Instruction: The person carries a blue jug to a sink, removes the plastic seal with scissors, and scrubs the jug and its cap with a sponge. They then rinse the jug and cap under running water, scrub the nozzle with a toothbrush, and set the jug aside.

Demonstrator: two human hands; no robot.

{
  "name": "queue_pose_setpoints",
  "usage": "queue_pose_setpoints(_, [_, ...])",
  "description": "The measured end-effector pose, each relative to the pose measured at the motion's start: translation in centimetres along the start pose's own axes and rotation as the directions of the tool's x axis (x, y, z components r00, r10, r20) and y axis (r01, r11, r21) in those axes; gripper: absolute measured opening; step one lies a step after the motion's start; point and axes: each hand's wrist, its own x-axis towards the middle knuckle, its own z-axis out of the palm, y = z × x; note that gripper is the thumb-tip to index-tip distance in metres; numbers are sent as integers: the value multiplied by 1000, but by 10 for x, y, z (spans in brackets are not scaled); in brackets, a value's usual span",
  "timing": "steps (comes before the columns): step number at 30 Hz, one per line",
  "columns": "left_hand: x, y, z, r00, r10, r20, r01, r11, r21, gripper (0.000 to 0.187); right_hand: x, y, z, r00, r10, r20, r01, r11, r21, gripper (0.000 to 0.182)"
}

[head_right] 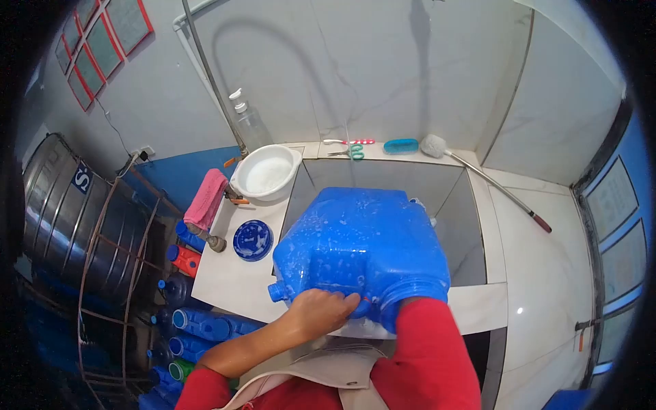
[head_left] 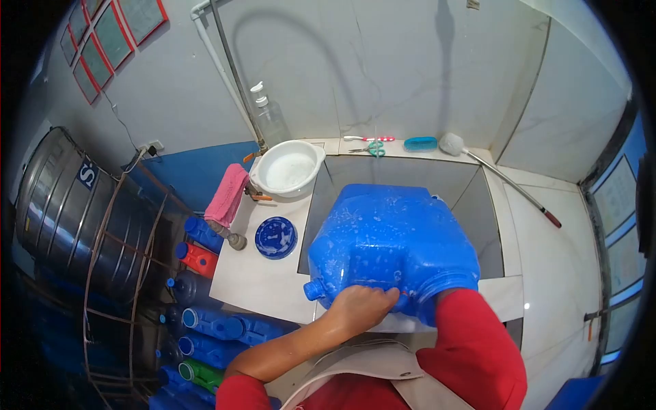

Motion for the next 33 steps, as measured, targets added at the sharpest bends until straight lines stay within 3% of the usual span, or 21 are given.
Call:
queue_pose_setpoints(5, [18,6,7,969,24,-247,-30,999,-18,7,-22,3,2,997,70,-31,-73,986,-148,32])
queue_pose_setpoints(6, [23,6,10,971,30,-239,-38,999,-30,7,-25,5,7,996,82,-29,-86,982,-168,32])
queue_pose_setpoints(8, [36,3,19,930,-12,-367,17,1000,10,8,-28,14,24,994,108,-21,-110,975,-191,32])
queue_pose_setpoints(10, [55,-4,19,982,-118,-149,112,993,-45,8,-36,24,44,990,141,-17,-142,968,-209,32])
queue_pose_setpoints(12, [73,-10,24,981,-177,-74,176,984,-22,12,-46,34,60,984,178,-16,-177,957,-229,33])
queue_pose_setpoints(16, [88,-23,33,989,-142,-35,142,990,-4,14,-70,53,80,971,236,-34,-236,930,-282,33])
queue_pose_setpoints(21, [100,-30,44,970,-223,93,218,974,58,15,-86,65,82,963,267,-46,-263,883,-389,34])
queue_pose_setpoints(26, [104,-39,48,969,-238,60,235,970,57,18,-80,75,86,958,283,-49,-271,834,-481,34])
queue_pose_setpoints(27, [102,-41,47,964,-265,35,263,963,54,19,-73,72,100,940,237,-246,-254,966,-38,34])
queue_pose_setpoints(28, [102,-43,45,966,-256,31,254,965,64,19,-64,67,110,859,268,-435,-89,917,389,34])
queue_pose_setpoints(29, [100,-44,43,958,-287,1,286,956,67,20,-58,63,112,739,370,-563,180,697,694,35])
queue_pose_setpoints(30, [101,-45,42,948,-317,-32,318,946,64,22,-65,52,105,733,368,-573,188,699,690,35])
queue_pose_setpoints(31, [103,-49,41,951,-307,-38,309,949,68,22,-83,31,97,612,208,-763,62,949,309,34])
queue_pose_setpoints(32, [104,-54,42,937,-326,-123,332,943,33,20,-101,10,90,519,-27,-854,-136,984,-114,34])
queue_pose_setpoints(33, [103,-60,44,916,-348,-200,354,935,-5,21,-118,-10,79,453,-56,-890,-89,990,-107,33])
